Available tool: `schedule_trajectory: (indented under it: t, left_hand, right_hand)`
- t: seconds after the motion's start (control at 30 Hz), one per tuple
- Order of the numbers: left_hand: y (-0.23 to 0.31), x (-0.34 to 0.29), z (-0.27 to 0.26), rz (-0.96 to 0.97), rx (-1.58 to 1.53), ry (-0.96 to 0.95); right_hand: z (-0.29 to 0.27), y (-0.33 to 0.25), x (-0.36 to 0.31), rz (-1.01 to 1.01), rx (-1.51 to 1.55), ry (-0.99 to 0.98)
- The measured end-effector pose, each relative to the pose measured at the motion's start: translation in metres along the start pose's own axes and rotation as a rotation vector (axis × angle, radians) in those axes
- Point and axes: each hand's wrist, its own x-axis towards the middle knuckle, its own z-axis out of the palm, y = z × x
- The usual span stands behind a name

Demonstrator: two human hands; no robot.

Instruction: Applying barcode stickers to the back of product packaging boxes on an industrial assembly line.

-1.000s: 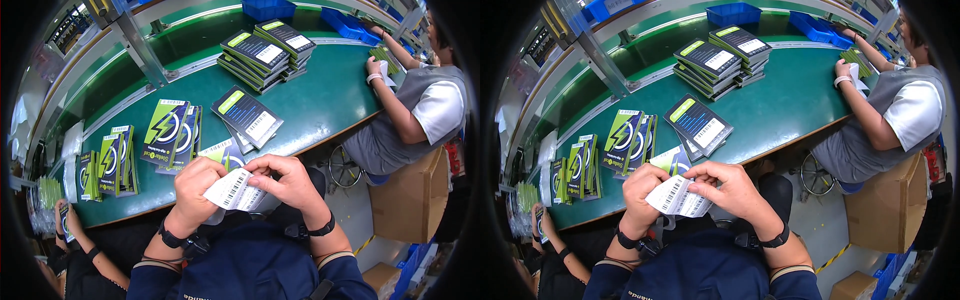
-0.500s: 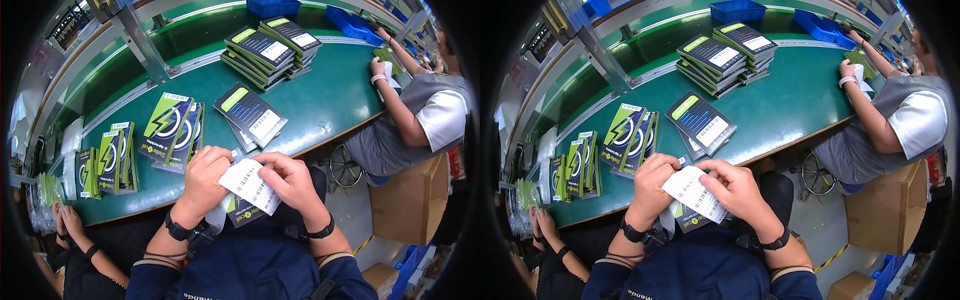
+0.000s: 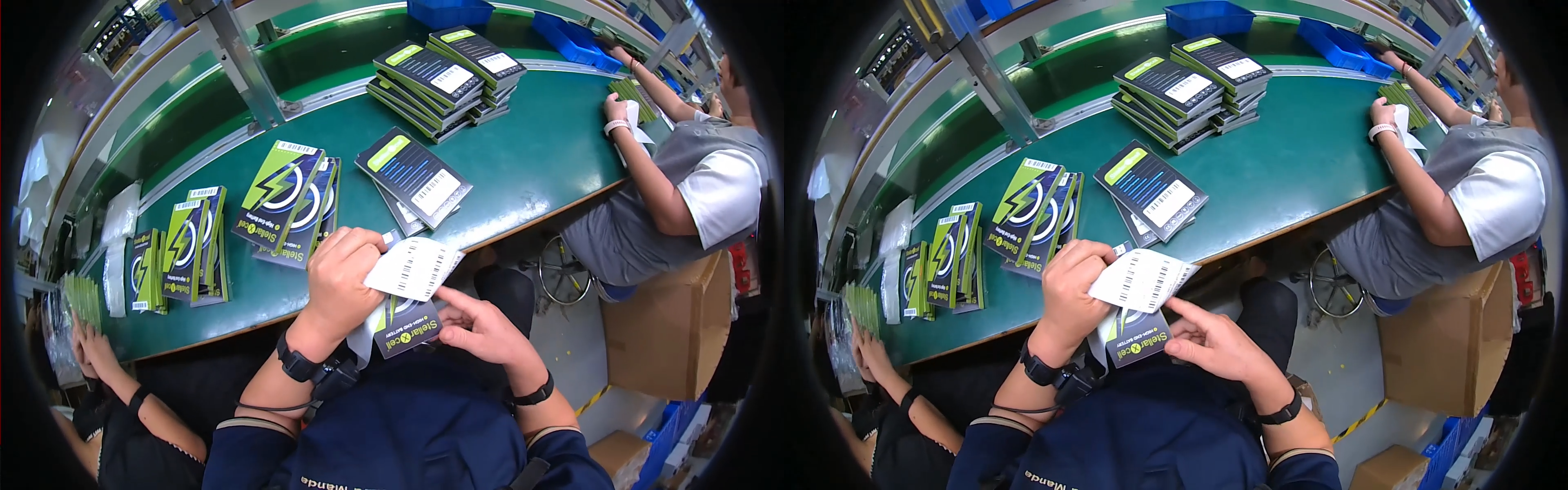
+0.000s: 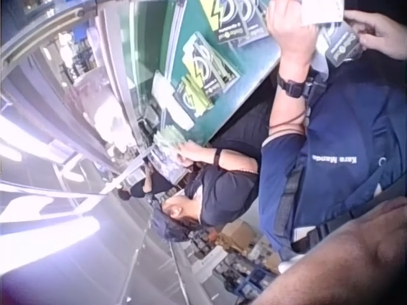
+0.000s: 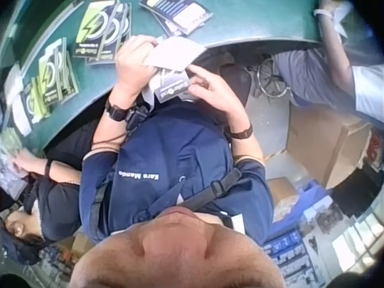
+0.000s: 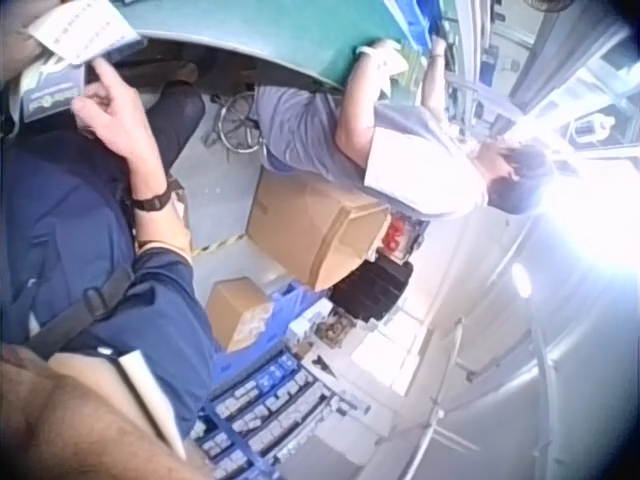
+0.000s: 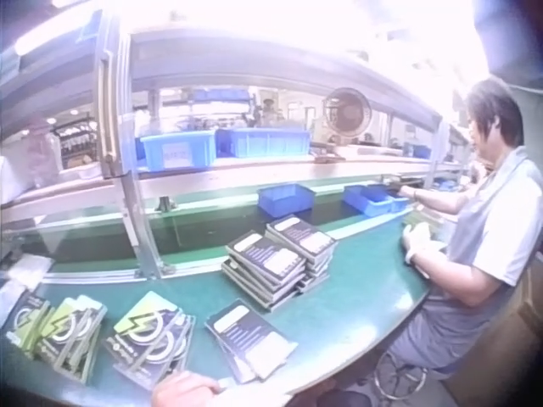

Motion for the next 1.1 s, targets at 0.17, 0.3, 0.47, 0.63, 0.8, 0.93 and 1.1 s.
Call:
schedule_trajectory:
  t: [0.17, 0.3, 0.47, 0.63, 0.8, 0.93, 1.1]
  left_hand:
    - [0.007, -0.004, 0.002, 0.016, 0.054, 0.000]
    - [0.020, -0.006, -0.003, 0.020, 0.030, -0.028]
    - [0.059, 0.002, -0.031, 0.087, -0.114, -0.040]
    - [0.079, -0.002, -0.058, 0.142, -0.155, 0.018]
    - [0.076, -0.019, -0.080, 0.103, -0.068, 0.079]
    - [0.067, -0.033, -0.091, 0.044, -0.050, 0.070]
    - [0.063, -0.047, -0.104, -0.041, -0.100, 0.058]
  right_hand:
    - [0.020, -0.007, 0.018, 0.054, 0.234, 0.000]
    - [0.022, -0.016, 0.020, 0.137, 0.197, -0.065]
    - [0.030, -0.022, 0.021, 0.001, 0.207, -0.001]
    - [0.043, -0.036, 0.041, -0.402, 0.056, 0.142]
    - [0.035, -0.061, 0.038, -0.273, -0.001, 0.191]
    - [0.040, -0.052, 0.060, -0.406, 0.252, 0.390]
    - [0.059, -0.068, 0.102, -0.408, 0.352, 0.212]
